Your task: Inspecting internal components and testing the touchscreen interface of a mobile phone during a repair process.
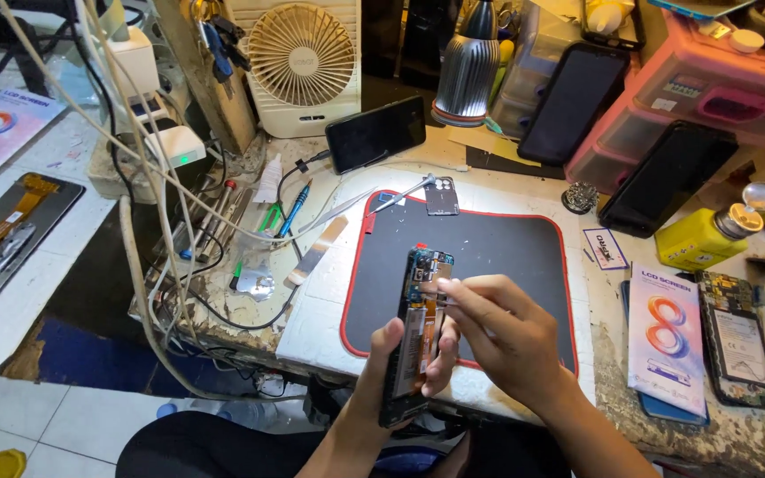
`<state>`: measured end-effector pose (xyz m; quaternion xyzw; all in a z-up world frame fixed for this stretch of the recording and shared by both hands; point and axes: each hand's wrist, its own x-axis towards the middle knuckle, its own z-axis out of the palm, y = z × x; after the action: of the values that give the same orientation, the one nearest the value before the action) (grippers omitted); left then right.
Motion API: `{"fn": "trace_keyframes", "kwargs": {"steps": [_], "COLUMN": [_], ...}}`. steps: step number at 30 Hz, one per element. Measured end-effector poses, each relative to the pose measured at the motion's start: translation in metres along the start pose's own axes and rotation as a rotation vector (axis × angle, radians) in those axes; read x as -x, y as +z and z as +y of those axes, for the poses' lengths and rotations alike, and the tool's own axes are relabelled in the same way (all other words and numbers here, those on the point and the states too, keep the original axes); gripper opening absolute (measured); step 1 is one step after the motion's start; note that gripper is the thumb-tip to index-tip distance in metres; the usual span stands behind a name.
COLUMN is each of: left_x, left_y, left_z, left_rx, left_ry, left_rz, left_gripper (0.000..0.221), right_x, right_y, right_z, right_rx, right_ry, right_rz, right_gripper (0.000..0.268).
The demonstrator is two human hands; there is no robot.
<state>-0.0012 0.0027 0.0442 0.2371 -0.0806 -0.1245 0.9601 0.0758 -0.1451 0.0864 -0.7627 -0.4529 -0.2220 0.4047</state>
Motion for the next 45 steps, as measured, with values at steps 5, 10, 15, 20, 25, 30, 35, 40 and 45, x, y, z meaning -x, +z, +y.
{"fn": "trace_keyframes", "kwargs": {"steps": [5,10,15,20,25,30,35,40,45], "left_x": [-0.006,-0.020,-0.028,-0.029,-0.024,-0.019,-0.009,-0.001,-0.002], "left_y": [0.068,0.079,0.081,0.080,0.073,0.002,-0.027,-0.054,-0.053], "left_z": [0.022,0.007,0.000,-0.005,0.004,-0.014,-0.027,-0.041,-0.041], "left_rx": [-0.540,-1.272,-1.373,-1.382,-1.195,0.458,0.740,0.784,0.785], "left_ry": [0.204,0.553,0.543,0.535,0.329,-0.099,-0.153,-0.148,-0.153], "left_rz": [0.529,0.725,0.732,0.728,0.715,-0.246,-0.306,-0.329,-0.313], "left_gripper": [0.092,0.094,0.095,0.098,0.092,0.087,0.078,0.077,0.075], "right_x": [0.032,0.066,0.068,0.068,0.063,0.015,0.000,-0.012,-0.018], "right_y": [-0.007,-0.008,-0.010,-0.009,-0.017,-0.042,-0.027,-0.015,-0.012], "right_z": [0.001,0.000,-0.007,-0.008,-0.008,-0.037,-0.036,-0.036,-0.036], "right_rx": [-0.570,-0.914,-0.930,-1.032,-0.985,-0.040,0.086,0.187,0.212], "right_ry": [0.603,0.930,0.983,1.032,0.926,0.330,0.111,-0.052,-0.115], "right_rz": [0.125,0.233,0.234,0.264,0.273,0.117,0.076,0.016,0.031], "right_gripper": [0.027,0.035,0.031,0.028,0.032,0.030,0.019,0.015,0.011]}}
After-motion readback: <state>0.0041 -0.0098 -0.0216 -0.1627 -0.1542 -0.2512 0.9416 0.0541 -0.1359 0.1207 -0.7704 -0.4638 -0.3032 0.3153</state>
